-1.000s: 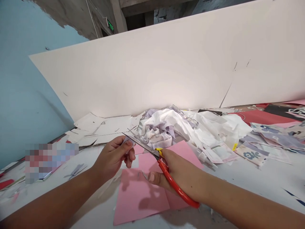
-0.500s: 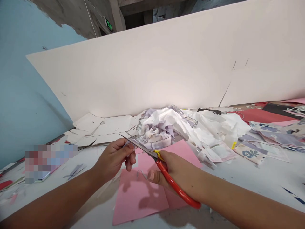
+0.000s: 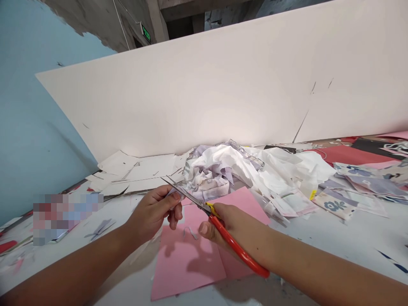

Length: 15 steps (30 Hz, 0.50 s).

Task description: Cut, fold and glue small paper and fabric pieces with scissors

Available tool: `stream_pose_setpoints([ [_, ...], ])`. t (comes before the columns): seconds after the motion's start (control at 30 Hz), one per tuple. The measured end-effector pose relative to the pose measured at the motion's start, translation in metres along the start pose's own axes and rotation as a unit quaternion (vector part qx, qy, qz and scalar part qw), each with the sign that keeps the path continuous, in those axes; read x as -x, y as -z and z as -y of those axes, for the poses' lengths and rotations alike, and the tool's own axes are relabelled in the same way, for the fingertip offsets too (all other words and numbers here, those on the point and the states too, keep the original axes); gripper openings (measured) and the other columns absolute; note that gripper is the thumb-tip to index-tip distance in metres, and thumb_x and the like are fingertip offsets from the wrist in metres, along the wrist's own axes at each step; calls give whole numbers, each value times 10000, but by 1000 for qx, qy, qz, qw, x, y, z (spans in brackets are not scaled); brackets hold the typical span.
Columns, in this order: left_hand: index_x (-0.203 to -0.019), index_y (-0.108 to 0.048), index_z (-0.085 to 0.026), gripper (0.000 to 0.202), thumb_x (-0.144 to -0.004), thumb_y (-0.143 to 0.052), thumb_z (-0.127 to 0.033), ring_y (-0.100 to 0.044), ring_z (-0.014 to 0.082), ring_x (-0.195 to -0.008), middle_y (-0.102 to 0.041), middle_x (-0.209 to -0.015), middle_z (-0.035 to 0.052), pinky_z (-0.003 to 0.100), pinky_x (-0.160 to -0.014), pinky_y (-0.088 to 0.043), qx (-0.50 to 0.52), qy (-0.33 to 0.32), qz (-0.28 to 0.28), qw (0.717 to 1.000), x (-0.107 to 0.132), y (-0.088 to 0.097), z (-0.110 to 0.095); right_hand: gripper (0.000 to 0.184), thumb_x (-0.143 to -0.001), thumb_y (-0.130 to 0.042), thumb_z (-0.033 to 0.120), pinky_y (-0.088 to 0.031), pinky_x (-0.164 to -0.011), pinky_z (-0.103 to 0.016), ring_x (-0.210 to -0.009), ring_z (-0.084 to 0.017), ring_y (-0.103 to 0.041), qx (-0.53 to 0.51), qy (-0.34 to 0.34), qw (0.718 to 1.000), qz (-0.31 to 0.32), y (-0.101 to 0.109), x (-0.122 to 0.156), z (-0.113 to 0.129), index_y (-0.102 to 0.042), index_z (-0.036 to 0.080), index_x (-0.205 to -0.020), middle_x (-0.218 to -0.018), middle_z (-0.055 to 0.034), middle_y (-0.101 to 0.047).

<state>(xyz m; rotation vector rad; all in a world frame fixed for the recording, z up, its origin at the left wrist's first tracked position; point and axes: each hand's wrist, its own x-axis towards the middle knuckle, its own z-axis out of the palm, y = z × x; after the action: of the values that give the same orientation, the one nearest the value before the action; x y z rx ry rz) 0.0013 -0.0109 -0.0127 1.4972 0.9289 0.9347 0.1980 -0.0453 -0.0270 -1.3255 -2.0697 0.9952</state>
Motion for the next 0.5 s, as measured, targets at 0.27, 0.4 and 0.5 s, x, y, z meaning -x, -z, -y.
stream_pose_setpoints([
  [0.27, -682, -515, -170, 189, -793, -498, -322, -527, 69, -395, -590, -534, -44, 208, -457, -369, 1, -3, -1, 1000, 0, 2, 1, 401, -770, -379, 580, -218, -489, -251, -521, -105, -238, -12, -17, 999, 38, 3, -1, 3, -323, 205, -638, -593, 44, -271],
  [0.4, -685, -516, -166, 191, -797, -495, -320, -528, 67, -396, -590, -533, -44, 204, -457, -373, 8, -5, 1, 1000, -1, 2, 1, 400, -780, -382, 558, -192, -469, -241, -513, -95, -203, -8, -46, 998, 38, 4, 0, 3, -281, 204, -625, -584, 54, -235],
  [0.5, -684, -516, -164, 186, -796, -496, -311, -523, 63, -387, -586, -525, -46, 196, -450, -372, 20, -4, 3, 1000, -1, 2, 1, 383, -782, -412, 517, -191, -465, -242, -499, -90, -213, 4, -52, 998, 28, 3, 1, 1, -271, 203, -615, -573, 55, -245],
])
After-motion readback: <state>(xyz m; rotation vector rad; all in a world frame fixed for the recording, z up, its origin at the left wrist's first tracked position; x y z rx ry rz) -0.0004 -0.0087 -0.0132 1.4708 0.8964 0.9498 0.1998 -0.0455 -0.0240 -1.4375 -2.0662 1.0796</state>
